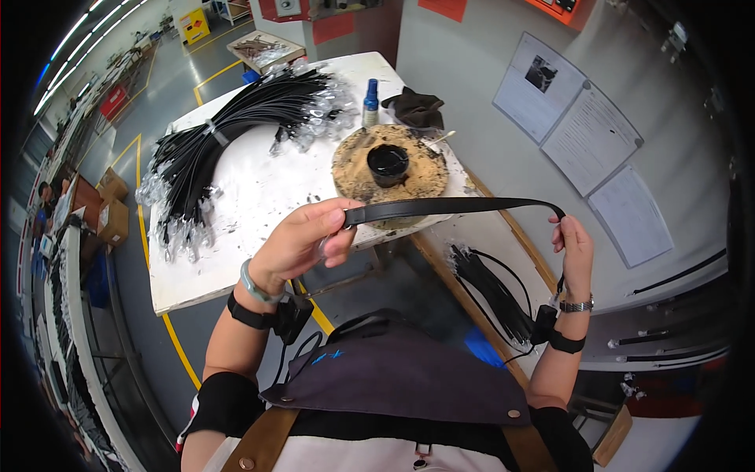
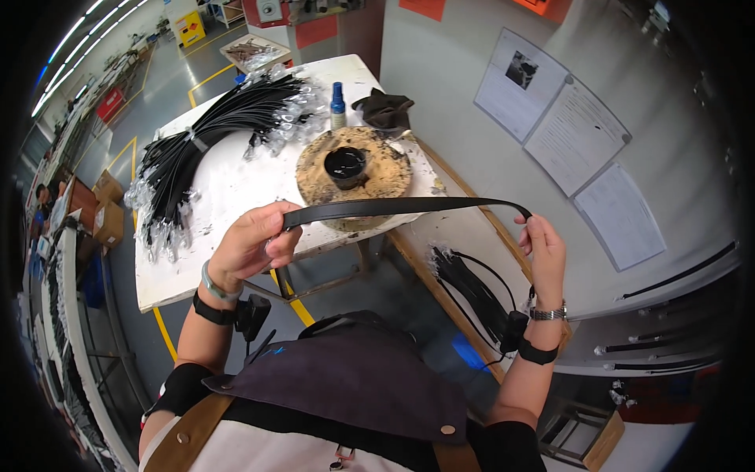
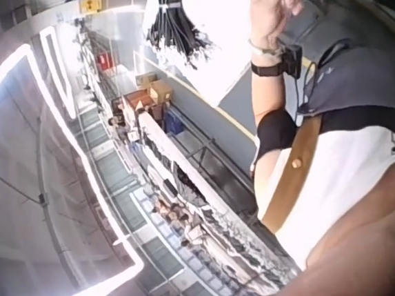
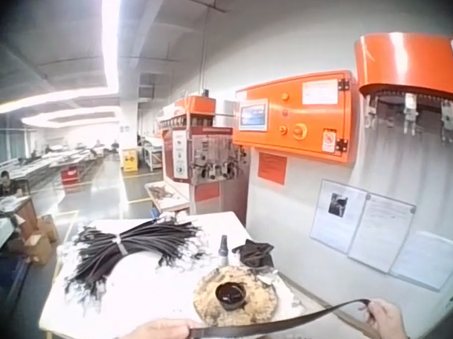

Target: The user is assembling and hanging cable harnesses in a manufacturing workshop.

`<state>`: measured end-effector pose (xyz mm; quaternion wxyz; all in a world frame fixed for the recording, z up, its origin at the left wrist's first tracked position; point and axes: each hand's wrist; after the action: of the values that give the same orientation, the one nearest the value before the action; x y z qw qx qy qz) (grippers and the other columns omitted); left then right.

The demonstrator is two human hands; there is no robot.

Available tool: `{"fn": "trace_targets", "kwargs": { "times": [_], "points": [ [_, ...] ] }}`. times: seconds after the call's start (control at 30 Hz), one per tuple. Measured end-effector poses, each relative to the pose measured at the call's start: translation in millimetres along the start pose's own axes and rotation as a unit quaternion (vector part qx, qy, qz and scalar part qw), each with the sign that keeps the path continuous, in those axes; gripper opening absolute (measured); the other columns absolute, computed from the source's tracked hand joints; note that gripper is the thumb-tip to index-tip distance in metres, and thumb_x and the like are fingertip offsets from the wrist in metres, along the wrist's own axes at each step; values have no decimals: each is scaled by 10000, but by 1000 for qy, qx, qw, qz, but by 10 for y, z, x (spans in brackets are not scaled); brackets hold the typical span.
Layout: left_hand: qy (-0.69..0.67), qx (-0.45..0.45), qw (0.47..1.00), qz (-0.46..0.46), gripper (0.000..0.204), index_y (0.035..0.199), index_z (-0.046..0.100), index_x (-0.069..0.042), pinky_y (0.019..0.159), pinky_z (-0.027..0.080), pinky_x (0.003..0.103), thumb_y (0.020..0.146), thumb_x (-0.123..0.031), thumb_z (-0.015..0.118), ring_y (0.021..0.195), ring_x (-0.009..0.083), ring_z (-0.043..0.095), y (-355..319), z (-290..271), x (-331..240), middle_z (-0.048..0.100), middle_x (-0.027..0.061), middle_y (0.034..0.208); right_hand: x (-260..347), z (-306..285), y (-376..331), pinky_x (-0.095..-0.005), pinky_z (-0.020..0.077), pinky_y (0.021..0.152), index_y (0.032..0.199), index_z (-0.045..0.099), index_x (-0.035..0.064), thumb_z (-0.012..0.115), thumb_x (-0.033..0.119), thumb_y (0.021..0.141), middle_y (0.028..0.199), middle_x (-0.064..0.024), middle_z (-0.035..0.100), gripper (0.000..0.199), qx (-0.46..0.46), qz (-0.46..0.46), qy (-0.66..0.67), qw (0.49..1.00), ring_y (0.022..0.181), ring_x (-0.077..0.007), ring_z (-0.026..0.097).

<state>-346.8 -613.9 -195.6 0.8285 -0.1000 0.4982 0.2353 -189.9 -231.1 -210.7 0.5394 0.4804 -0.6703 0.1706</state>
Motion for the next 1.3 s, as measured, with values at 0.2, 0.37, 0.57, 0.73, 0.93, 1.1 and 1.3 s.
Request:
{"fn": "trace_targets", "kwargs": {
  "times": [0.2, 0.37, 0.57, 0.73, 0.93, 1.1, 1.3],
  "points": [
    [493, -66, 867, -24, 279, 1111, 493, -90, 582, 412, 259, 862, -171, 588, 640, 96, 485, 327, 329, 584, 482, -9, 700, 91, -9, 54, -198, 269, 408, 929, 532, -6, 415, 270, 955, 522, 12, 392, 301, -31, 117, 311, 943, 418, -52, 305],
    [573, -52, 815, 65, 218, 1061, 515, -78, 583, 427, 292, 871, -168, 571, 639, 130, 530, 518, 390, 848, 537, -5, 672, 114, -57, 218, -198, 251, 391, 901, 530, -10, 411, 248, 952, 493, 20, 370, 289, 35, 138, 342, 929, 387, -53, 279],
    [-125, 78, 986, -80, 457, 947, 538, 11, 412, 238, 195, 963, -400, 339, 443, 49, 233, 506, 157, 457, 275, -69, 535, -321, -440, 115, -210, 252, 332, 795, 490, 39, 345, 229, 972, 401, 42, 315, 298, 237, 83, 586, 771, 312, -62, 241],
    [-122, 39, 974, -189, 447, 1084, 520, 10, 464, 311, 209, 967, -380, 334, 515, 59, 303, 536, 219, 685, 323, -60, 603, -107, -438, 12, -177, 261, 358, 874, 468, 21, 267, 208, 994, 457, 40, 290, 299, 132, 8, 702, 699, 349, -47, 261],
    [368, -23, 929, -28, 377, 1283, 418, -82, 553, 417, 277, 937, -230, 445, 547, 160, 460, 719, 480, 1026, 439, 24, 604, 132, -140, 101, -181, 261, 390, 1069, 474, -2, 330, 175, 982, 586, 33, 307, 244, 40, 19, 726, 686, 447, -46, 269],
    [532, -21, 845, 52, 404, 1314, 377, -105, 611, 441, 305, 914, -84, 427, 585, 229, 526, 802, 668, 1082, 514, 85, 655, 212, 17, 141, -182, 264, 407, 1073, 477, 10, 358, 167, 975, 619, 33, 325, 220, -14, 16, 731, 682, 469, -39, 274],
    [474, 13, 865, 165, 188, 976, 583, -33, 631, 423, 272, 856, -12, 440, 665, 190, 497, 951, 831, 1078, 502, 67, 772, 250, 355, 91, -181, 269, 428, 1079, 476, 21, 388, 181, 965, 630, 43, 330, 215, -53, 28, 678, 733, 482, -33, 276]
  ]
}}
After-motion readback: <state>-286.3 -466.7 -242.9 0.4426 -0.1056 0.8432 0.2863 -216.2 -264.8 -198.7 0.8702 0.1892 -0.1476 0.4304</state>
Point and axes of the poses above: each hand's wrist, its own y-axis towards the middle knuckle, its own z-axis out of the palm, x = y × z
